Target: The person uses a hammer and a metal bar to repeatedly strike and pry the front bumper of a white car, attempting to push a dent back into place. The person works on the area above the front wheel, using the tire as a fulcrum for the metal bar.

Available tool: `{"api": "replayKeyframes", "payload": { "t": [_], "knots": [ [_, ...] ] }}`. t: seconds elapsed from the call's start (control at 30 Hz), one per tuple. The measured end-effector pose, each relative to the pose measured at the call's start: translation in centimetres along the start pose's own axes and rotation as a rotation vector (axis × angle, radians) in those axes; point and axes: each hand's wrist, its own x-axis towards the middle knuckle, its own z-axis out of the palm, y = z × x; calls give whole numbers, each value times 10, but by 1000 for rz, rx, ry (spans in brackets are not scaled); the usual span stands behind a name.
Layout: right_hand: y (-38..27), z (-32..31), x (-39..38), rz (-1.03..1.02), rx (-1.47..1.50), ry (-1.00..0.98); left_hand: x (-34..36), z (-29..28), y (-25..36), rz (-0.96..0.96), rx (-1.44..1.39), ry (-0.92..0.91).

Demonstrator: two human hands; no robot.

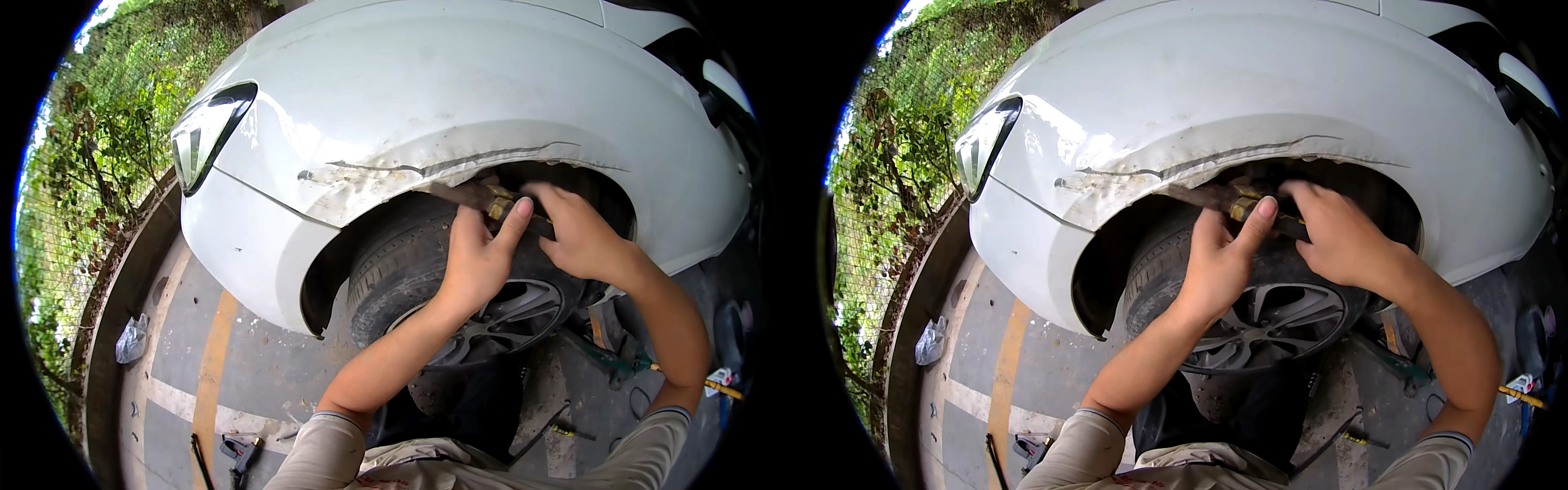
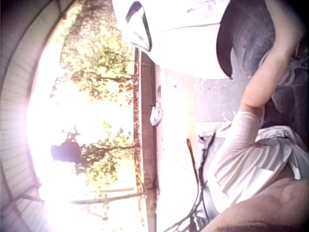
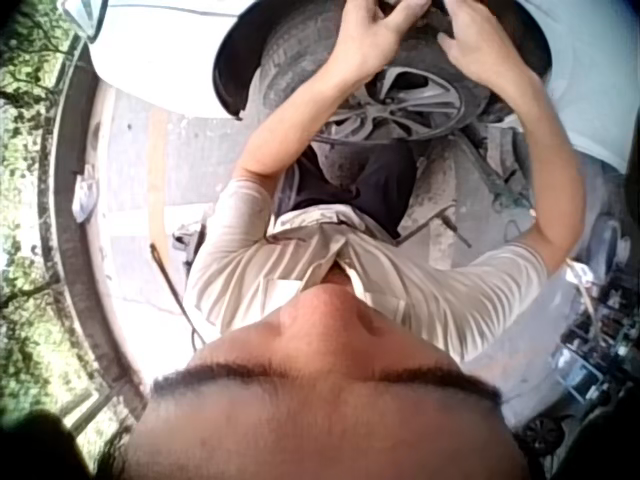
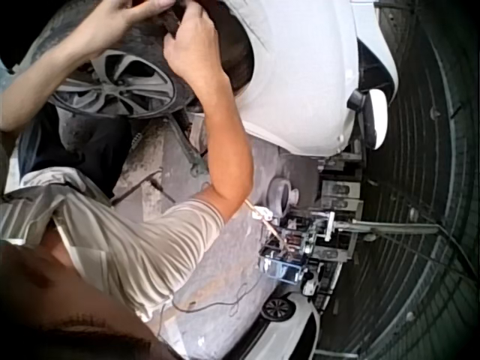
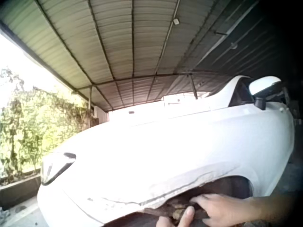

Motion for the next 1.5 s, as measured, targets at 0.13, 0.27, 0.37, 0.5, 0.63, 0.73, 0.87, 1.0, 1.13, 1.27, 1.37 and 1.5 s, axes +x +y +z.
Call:
{"api": "replayKeyframes", "payload": {
  "t": [0.13,0.27,0.37,0.5,0.63,0.73,0.87,1.0,1.13,1.27,1.37,1.5],
  "knots": [
    [-3,8,-5,83,259,-95,-1,-2,-5,-42,54,-28],
    [8,8,5,-17,90,14,5,-1,-6,61,32,-4],
    [13,4,15,-30,74,-55,11,-2,-12,109,24,-1],
    [21,4,20,-28,99,-60,11,2,-5,-18,42,-22],
    [27,13,28,-110,123,13,15,-4,-11,9,167,-38],
    [32,20,29,-149,103,83,13,-5,-13,69,157,3],
    [35,32,29,-115,41,170,15,-6,-16,103,130,3],
    [42,34,30,-120,1,190,18,-9,-26,109,116,-54],
    [28,22,29,-21,16,73,18,-6,-29,191,73,-12],
    [13,12,4,147,151,73,5,7,-9,119,80,50],
    [5,14,6,40,175,66,2,-2,-12,-12,82,20],
    [-4,18,4,21,160,70,1,-8,-13,9,149,-2]
  ]
}}
